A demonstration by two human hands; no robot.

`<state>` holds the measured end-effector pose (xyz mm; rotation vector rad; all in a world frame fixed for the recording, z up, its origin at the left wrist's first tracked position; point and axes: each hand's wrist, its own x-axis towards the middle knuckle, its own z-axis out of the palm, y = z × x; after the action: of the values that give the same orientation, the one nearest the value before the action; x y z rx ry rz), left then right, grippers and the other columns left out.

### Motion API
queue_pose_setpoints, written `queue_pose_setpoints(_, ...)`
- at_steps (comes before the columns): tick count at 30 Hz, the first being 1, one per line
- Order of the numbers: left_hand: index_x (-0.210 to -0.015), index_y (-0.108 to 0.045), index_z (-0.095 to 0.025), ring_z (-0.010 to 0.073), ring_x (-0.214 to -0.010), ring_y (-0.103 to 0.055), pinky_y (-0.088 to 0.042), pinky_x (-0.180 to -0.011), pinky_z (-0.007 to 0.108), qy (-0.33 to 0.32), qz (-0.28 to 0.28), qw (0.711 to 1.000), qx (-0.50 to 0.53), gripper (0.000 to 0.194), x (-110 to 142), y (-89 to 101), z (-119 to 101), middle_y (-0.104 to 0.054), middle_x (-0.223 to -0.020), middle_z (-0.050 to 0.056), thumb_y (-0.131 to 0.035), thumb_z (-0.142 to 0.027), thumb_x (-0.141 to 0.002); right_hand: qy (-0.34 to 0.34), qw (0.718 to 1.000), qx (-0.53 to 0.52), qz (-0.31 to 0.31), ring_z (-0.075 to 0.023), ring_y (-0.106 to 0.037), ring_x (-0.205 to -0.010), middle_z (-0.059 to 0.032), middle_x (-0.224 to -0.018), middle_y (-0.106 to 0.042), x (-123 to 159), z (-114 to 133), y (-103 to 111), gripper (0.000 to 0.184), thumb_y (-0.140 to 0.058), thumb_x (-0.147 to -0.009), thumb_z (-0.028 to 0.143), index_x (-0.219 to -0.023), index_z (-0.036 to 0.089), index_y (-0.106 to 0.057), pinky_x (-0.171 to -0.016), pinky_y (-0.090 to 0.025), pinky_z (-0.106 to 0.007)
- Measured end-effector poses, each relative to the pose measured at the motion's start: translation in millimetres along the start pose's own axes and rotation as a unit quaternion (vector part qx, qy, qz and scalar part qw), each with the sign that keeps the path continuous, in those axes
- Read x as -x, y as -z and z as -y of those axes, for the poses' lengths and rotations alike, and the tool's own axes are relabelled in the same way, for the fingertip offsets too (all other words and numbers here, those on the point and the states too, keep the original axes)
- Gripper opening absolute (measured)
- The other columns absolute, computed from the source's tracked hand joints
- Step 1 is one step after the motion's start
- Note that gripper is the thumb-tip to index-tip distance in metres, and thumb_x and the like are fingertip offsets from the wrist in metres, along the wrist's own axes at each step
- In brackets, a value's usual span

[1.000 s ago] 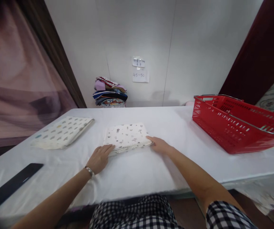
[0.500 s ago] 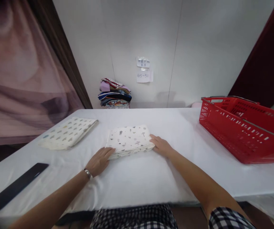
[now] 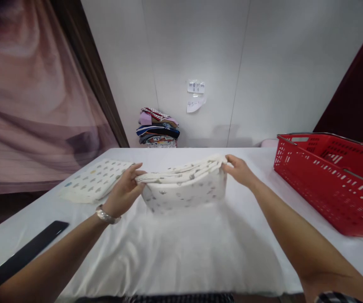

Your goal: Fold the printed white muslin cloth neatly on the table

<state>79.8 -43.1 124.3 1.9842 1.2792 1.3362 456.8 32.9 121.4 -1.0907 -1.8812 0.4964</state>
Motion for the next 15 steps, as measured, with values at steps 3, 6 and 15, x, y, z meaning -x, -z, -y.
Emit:
queue_pose_setpoints(3, -0.124, -0.039, -0.020, 0.0141, -0.079, -0.058, -0.050, -0.068, 0.030, 0.164, 0.027, 0.974, 0.156, 0.054, -7, -10.9, -13, -0.059, -0.098, 0.006, -0.055, -0.029, -0.074, -0.086, 0.994, -0.070, -0.025, -0.0177, -0.060, -0.073, -0.0043, -0.085, -0.065, -29, 10, 19, 0.034, -0.054, -0.077, 0.044, -0.098, 0.018, -0.059, -0.066, -0.048, -0.031)
queue_pose_setpoints(6, -0.119, -0.045, -0.017, 0.0130, -0.071, -0.058, -0.050, -0.067, 0.033, 0.323, 0.068, 0.909, 0.253, 0.051, -4, -31.6, 9, -0.060, -0.086, 0.004, -0.058, -0.029, -0.071, -0.157, 0.987, -0.037, -0.007, -0.0180, -0.061, -0.071, -0.0057, -0.087, -0.067, -54, -3, 8, 0.037, -0.055, -0.076, 0.044, -0.103, 0.019, -0.060, -0.066, -0.049, -0.030)
queue_pose_setpoints(15, -0.111, -0.048, -0.013, 0.0120, -0.055, -0.055, -0.051, -0.059, 0.030, 0.494, 0.041, 0.860, 0.122, 0.045, 7, -73.4, 117, -0.057, -0.066, 0.000, -0.061, -0.017, -0.068, -0.158, 0.956, 0.213, 0.122, -0.0232, -0.060, -0.094, -0.0098, -0.100, -0.066, -58, -107, -120, 0.028, -0.047, -0.080, 0.024, -0.101, 0.016, -0.064, -0.081, -0.047, -0.034)
